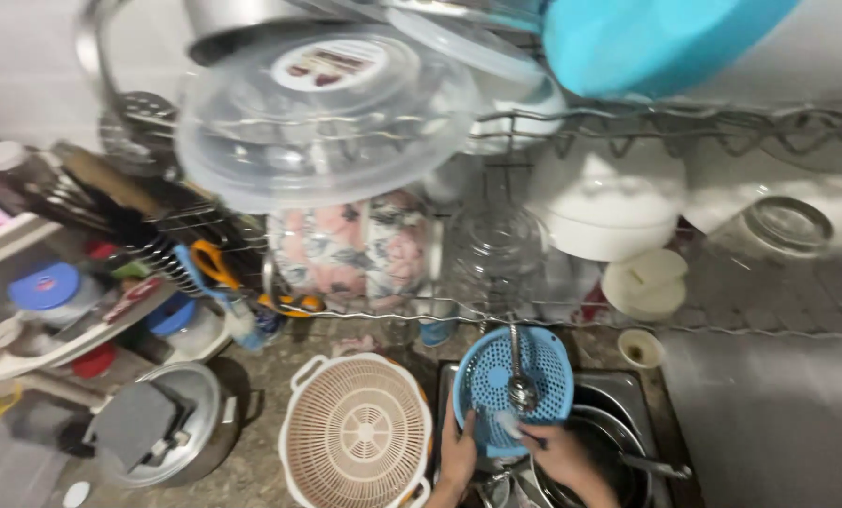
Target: Organize and wash plastic colanders and baskets in a kitchen sink using a brush and soap.
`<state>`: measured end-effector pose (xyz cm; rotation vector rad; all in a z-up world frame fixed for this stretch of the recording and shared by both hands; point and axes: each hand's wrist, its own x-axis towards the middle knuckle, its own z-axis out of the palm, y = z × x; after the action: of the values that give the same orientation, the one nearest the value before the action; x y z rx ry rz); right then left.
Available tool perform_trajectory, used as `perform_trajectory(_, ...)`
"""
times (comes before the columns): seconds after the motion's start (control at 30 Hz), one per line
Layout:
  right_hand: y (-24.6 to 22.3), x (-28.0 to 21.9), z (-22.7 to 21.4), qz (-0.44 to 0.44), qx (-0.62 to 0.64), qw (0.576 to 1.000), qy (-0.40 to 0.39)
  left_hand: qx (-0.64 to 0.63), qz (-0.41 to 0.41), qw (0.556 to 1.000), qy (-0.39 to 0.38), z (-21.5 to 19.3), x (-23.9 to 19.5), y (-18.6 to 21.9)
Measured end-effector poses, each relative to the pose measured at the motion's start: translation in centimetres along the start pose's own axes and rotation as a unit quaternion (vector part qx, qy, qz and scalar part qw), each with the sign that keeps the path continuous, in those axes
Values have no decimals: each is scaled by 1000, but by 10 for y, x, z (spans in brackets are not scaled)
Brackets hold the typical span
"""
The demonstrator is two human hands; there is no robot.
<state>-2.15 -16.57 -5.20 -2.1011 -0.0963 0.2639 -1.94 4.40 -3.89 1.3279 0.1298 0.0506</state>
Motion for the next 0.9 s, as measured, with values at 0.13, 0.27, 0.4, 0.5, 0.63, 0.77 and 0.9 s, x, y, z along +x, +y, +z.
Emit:
perform_trajectory(0.13,-66,-10,-32,196,-172,964,46,85,59,995,-7,-7,-13,20)
perform_trajectory(0.27,-11,0,21,53,-55,997,-26,138,67,988,24,1,-14,15)
perform_trajectory(0.4,19,-3,39,-79,104,991,-7,200,75,976,30,-2,-7,2)
perform_trajectory(0.5,-1,-19,6,2,88,996,22,132,107,985,14,-5,-8,19)
perform_trajectory(0.63,-57,-36,-49,185,-218,953,97,153,65,986,-9,-2,-19,14)
perform_trajectory(0.77,-40,-34,-42,277,-168,946,10,163,-71,984,-15,9,-30,32)
perform_trajectory(0.9,13,-34,18,234,-129,963,-35,122,-19,992,-4,9,-28,9)
